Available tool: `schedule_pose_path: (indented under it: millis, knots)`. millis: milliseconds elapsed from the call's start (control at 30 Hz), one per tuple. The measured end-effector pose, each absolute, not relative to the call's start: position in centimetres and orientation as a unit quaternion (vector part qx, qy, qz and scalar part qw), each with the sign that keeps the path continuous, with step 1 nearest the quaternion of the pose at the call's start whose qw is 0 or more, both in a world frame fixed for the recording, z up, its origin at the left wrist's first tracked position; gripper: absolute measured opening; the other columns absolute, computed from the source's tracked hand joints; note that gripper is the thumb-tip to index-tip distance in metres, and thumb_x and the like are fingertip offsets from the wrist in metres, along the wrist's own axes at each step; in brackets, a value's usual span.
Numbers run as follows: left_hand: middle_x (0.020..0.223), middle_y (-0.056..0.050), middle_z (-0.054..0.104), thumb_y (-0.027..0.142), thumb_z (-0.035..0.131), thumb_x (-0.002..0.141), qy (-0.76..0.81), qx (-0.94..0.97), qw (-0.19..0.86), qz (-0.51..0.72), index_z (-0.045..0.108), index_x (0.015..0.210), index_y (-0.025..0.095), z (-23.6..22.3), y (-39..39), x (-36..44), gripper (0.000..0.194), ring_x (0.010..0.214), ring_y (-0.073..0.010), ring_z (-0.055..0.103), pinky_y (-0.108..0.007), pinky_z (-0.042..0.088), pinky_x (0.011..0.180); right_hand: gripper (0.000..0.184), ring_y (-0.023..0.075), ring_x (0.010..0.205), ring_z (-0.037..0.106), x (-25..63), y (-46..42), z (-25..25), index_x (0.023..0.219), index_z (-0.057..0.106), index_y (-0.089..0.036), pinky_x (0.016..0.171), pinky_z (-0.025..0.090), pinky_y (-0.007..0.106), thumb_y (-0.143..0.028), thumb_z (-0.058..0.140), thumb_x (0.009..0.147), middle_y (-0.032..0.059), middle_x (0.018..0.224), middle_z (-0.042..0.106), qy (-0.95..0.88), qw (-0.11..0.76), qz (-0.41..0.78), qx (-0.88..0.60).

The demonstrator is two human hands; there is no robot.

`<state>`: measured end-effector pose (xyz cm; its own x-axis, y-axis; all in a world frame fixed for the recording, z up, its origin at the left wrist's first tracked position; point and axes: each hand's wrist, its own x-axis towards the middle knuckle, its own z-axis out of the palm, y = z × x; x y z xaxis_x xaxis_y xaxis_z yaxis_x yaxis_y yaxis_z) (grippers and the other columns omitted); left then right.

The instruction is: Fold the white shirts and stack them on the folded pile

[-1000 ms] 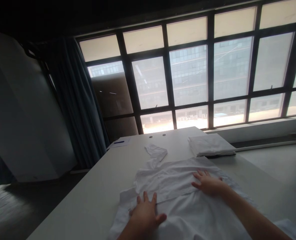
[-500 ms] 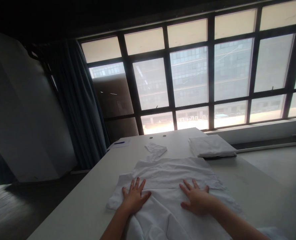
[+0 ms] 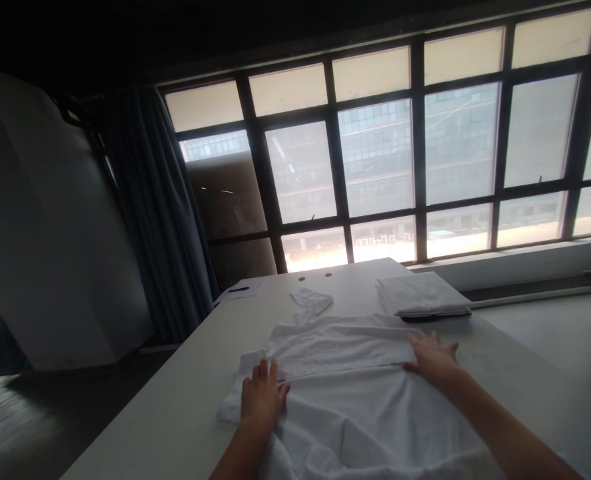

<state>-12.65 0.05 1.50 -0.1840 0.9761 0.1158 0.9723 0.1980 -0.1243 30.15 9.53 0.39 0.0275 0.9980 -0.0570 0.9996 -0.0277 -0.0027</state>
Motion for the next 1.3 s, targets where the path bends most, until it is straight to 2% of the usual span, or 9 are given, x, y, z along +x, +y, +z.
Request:
schedule_pose_path:
  millis: [133,267,467,567,700,900,1067,1200,1300]
  knots:
    - [0.159,-0.016,0.037,0.063,0.062,0.080,-0.736,-0.674,-0.046,0.043,0.040,0.154,0.029,2.2,-2.0,-10.2,0.084,0.135,-0.0424,0.046,-0.056,0.044,0.101,0.085,0.0475,0.133,0.047,28.0,7.7,2.0,0.151,0.043,-0.017,0.097,0.043,0.066,-0.052,0.068,0.078,0.0251,0.153,0.043,0.744,0.006,-0.059,0.666]
    - [0.169,-0.008,-0.003,0.079,0.071,0.059,-0.705,-0.680,-0.179,0.092,0.013,0.160,0.038,2.5,-3.0,-8.9,0.123,0.147,-0.0583,0.002,-0.084,0.028,0.094,0.097,0.0394,0.124,0.059,24.5,5.0,1.8,0.148,0.048,-0.017,0.104,0.045,0.048,-0.066,0.072,0.068,0.0228,0.144,0.055,0.793,0.008,-0.105,0.601]
    - [0.167,-0.001,-0.014,0.082,0.053,0.073,-0.690,-0.697,-0.165,0.104,0.004,0.159,0.038,2.4,-0.8,-12.5,0.108,0.149,-0.0498,-0.014,-0.087,0.002,0.100,0.111,0.0545,0.143,0.028,23.0,4.3,1.2,0.157,0.033,-0.029,0.106,0.030,0.072,-0.076,0.069,0.063,0.0152,0.166,0.021,0.793,0.033,-0.178,0.582]
    - [0.168,-0.004,-0.006,0.083,0.044,0.080,-0.696,-0.703,-0.131,0.068,0.010,0.161,0.033,1.3,0.6,-15.2,0.101,0.152,-0.0427,-0.008,-0.076,0.000,0.112,0.107,0.0531,0.149,-0.004,24.0,5.7,0.4,0.160,0.015,-0.038,0.100,0.013,0.088,-0.083,0.054,0.072,0.0023,0.169,0.000,0.778,0.042,-0.197,0.595]
    - [0.167,-0.011,0.020,0.080,0.035,0.088,-0.732,-0.678,-0.061,0.002,0.026,0.159,0.026,0.1,1.6,-16.4,0.090,0.153,-0.0378,0.011,-0.065,0.008,0.118,0.101,0.0485,0.150,-0.009,24.8,7.4,-1.2,0.161,0.012,-0.034,0.099,-0.005,0.088,-0.085,0.042,0.079,0.0022,0.169,-0.001,0.793,0.006,-0.180,0.582]
    - [0.127,-0.014,0.064,0.045,0.049,0.096,-0.691,-0.714,0.064,-0.095,0.066,0.120,0.020,2.6,0.5,-12.6,0.039,0.122,-0.0326,0.054,-0.048,0.038,0.105,0.088,0.0466,0.152,0.003,24.6,8.0,-1.7,0.159,0.025,-0.032,0.102,0.003,0.086,-0.075,0.043,0.085,0.0075,0.168,0.011,0.783,-0.025,-0.146,0.605]
    - [0.124,-0.004,0.066,0.054,0.062,0.090,-0.492,-0.844,-0.168,-0.128,0.066,0.118,0.030,4.7,-2.5,-7.5,0.037,0.108,-0.0227,0.063,-0.033,0.048,0.097,0.080,0.0461,0.151,0.011,24.3,8.1,-1.9,0.157,0.032,-0.031,0.102,0.009,0.086,-0.071,0.041,0.088,0.0098,0.167,0.018,0.772,-0.032,-0.123,0.622]
    - [0.163,-0.009,0.032,0.070,0.070,0.078,-0.469,-0.856,-0.212,-0.049,0.043,0.150,0.036,3.2,-3.4,-5.8,0.083,0.148,-0.0414,0.027,-0.063,0.021,0.118,0.085,0.0468,0.151,0.009,25.3,8.5,-2.0,0.156,0.033,-0.027,0.105,0.009,0.084,-0.072,0.046,0.085,0.0129,0.167,0.017,0.778,-0.036,-0.144,0.611]
    - [0.168,-0.007,0.014,0.076,0.062,0.081,-0.476,-0.856,-0.200,-0.017,0.025,0.157,0.040,1.7,-2.5,-6.7,0.092,0.152,-0.0433,0.005,-0.074,0.003,0.116,0.085,0.0441,0.149,0.020,27.2,9.1,-1.3,0.152,0.042,-0.023,0.113,0.020,0.071,-0.067,0.059,0.080,0.0161,0.164,0.027,0.791,-0.049,-0.186,0.581]
